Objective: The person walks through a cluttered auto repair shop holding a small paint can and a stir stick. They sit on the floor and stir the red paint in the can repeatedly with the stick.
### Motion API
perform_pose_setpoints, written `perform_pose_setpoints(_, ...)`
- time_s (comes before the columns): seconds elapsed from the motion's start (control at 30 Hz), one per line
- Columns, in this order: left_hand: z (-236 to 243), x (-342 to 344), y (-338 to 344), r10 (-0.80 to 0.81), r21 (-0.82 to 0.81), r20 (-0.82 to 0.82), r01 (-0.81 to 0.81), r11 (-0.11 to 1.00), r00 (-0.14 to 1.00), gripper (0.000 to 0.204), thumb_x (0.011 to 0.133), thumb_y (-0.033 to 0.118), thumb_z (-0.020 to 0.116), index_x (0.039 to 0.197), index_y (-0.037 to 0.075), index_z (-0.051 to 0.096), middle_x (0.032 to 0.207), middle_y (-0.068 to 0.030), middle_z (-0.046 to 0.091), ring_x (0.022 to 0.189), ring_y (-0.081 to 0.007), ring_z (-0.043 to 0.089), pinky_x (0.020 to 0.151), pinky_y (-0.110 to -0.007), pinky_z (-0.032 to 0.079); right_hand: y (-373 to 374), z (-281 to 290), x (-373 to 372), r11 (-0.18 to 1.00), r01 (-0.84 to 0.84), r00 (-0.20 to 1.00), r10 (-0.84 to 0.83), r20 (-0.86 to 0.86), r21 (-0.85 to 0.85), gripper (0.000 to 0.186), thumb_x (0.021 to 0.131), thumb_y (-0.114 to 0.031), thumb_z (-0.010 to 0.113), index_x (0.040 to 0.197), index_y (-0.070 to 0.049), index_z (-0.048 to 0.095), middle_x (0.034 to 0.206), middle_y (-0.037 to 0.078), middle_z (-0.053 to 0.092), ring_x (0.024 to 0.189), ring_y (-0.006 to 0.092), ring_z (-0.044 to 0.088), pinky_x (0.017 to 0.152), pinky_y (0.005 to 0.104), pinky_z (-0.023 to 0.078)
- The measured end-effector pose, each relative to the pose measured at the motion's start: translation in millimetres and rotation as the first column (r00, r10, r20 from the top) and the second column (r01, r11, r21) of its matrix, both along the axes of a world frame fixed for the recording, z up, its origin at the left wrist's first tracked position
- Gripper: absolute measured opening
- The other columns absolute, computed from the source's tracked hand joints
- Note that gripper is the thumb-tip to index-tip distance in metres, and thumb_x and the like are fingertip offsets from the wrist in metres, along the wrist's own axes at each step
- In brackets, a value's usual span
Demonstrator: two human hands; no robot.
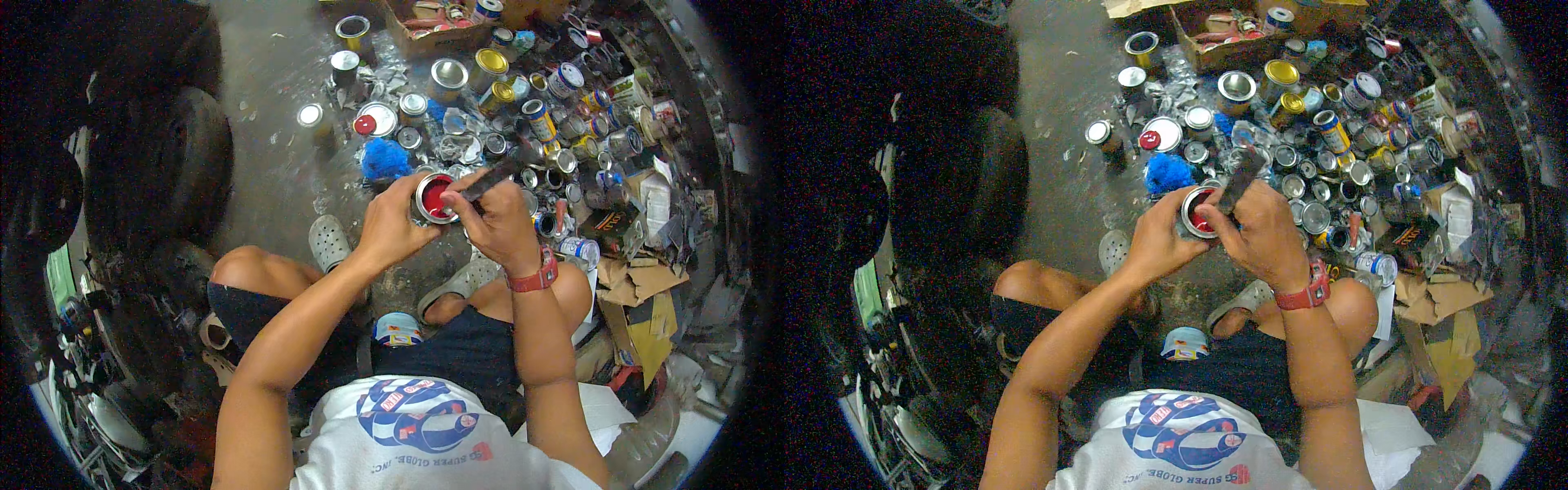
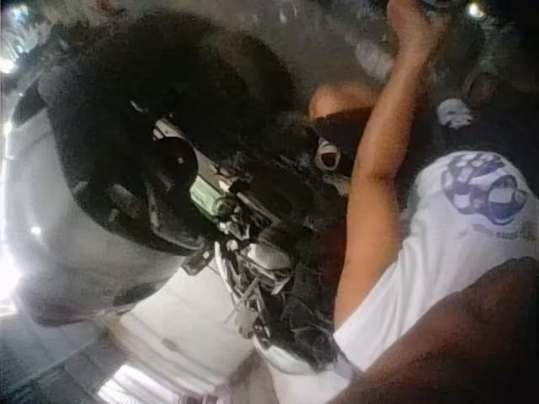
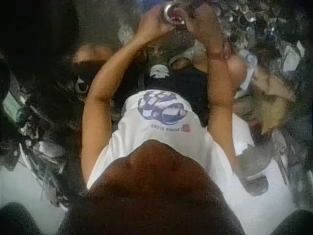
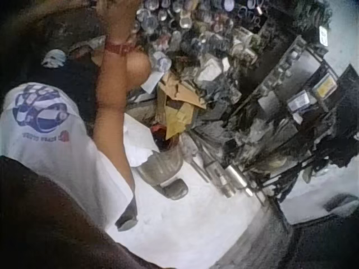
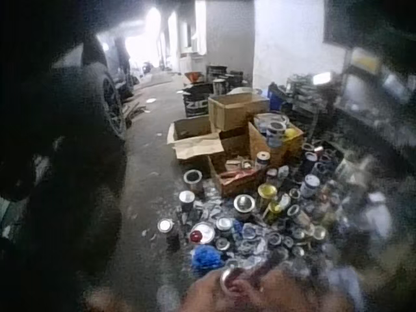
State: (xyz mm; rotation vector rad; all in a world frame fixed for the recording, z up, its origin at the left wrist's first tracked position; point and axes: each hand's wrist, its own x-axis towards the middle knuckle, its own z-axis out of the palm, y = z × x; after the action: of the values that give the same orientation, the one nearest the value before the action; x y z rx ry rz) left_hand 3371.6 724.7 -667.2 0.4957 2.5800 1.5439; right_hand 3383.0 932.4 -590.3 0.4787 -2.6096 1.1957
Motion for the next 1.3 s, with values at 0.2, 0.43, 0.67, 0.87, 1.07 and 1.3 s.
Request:
perform_pose_setpoints(0.2, 1, -5, -1, -0.004, 0.006, -0.048, 0.004, 1.0, 0.999, 0.074, 0.076, 0.026, 0.1, 0.142, 0.009, 0.072, 0.133, -0.0182, 0.079, 0.123, -0.0368, 0.077, 0.106, -0.046, 0.061, 0, -10, -5, 1.0, 0.015, 0.981, -0.01, -0.192, 0.025, 0.009, 0.101, -0.013, 0.083, 0.1, -0.005, 0.082, 0.098, 0.011, 0.081, 0.086, 0.0319, 0.074, 0.079, 0.0437, 0.055)
perform_pose_setpoints(0.43, -10, -5, -3, 0.019, -0.032, -0.08, -0.021, 0.999, 0.997, 0.074, 0.072, 0.022, 0.099, 0.14, 0.009, 0.073, 0.132, -0.0187, 0.079, 0.122, -0.039, 0.076, 0.106, -0.047, 0.06, -3, -11, -2, 0.995, 0.071, 0.997, -0.07, -0.023, 0.064, 0.011, 0.106, -0.015, 0.078, 0.101, -0.006, 0.082, 0.1, 0.012, 0.082, 0.091, 0.0324, 0.074, 0.083, 0.043, 0.056)
perform_pose_setpoints(0.67, -10, -1, -3, 0.005, -0.084, -0.089, -0.013, 0.996, 0.996, 0.078, 0.072, 0.024, 0.1, 0.142, 0.009, 0.072, 0.133, -0.0171, 0.078, 0.124, -0.0397, 0.074, 0.109, -0.05, 0.057, 0, -14, 0, 0.996, 0.074, 0.993, -0.079, 0.085, 0.056, 0.014, 0.104, -0.021, 0.079, 0.103, -0.008, 0.083, 0.104, 0.013, 0.082, 0.097, 0.0364, 0.075, 0.087, 0.0483, 0.056)
perform_pose_setpoints(0.87, -13, 0, 0, -0.007, -0.118, -0.123, -0.007, 0.993, 0.992, 0.077, 0.074, 0.028, 0.099, 0.143, 0.01, 0.071, 0.133, -0.0161, 0.078, 0.125, -0.0383, 0.074, 0.108, -0.052, 0.056, 0, -17, 4, 0.996, 0.033, 0.993, -0.042, 0.113, 0.082, 0.015, 0.104, -0.022, 0.079, 0.104, -0.007, 0.082, 0.102, 0.011, 0.081, 0.096, 0.0357, 0.074, 0.087, 0.0479, 0.056)
perform_pose_setpoints(1.07, -17, 0, 0, -0.016, -0.116, -0.084, 0.006, 0.993, 0.996, 0.077, 0.074, 0.03, 0.098, 0.143, 0.012, 0.07, 0.138, -0.0128, 0.076, 0.13, -0.0363, 0.071, 0.114, -0.056, 0.05, -2, -23, -1, 0.995, -0.038, 0.997, 0.045, 0.068, -0.096, 0.012, 0.105, -0.017, 0.079, 0.102, -0.006, 0.083, 0.099, 0.011, 0.08, 0.095, 0.0324, 0.072, 0.089, 0.0459, 0.052)
perform_pose_setpoints(1.3, -17, -1, 0, -0.008, -0.112, -0.125, -0.006, 0.994, 0.992, 0.076, 0.074, 0.03, 0.098, 0.143, 0.012, 0.071, 0.138, -0.0122, 0.077, 0.128, -0.0355, 0.073, 0.112, -0.052, 0.052, -2, -18, -2, 0.999, -0.03, 0.999, 0.03, 0.01, -0.021, 0.01, 0.105, -0.015, 0.078, 0.102, -0.006, 0.082, 0.101, 0.011, 0.081, 0.097, 0.031, 0.072, 0.089, 0.0448, 0.053)
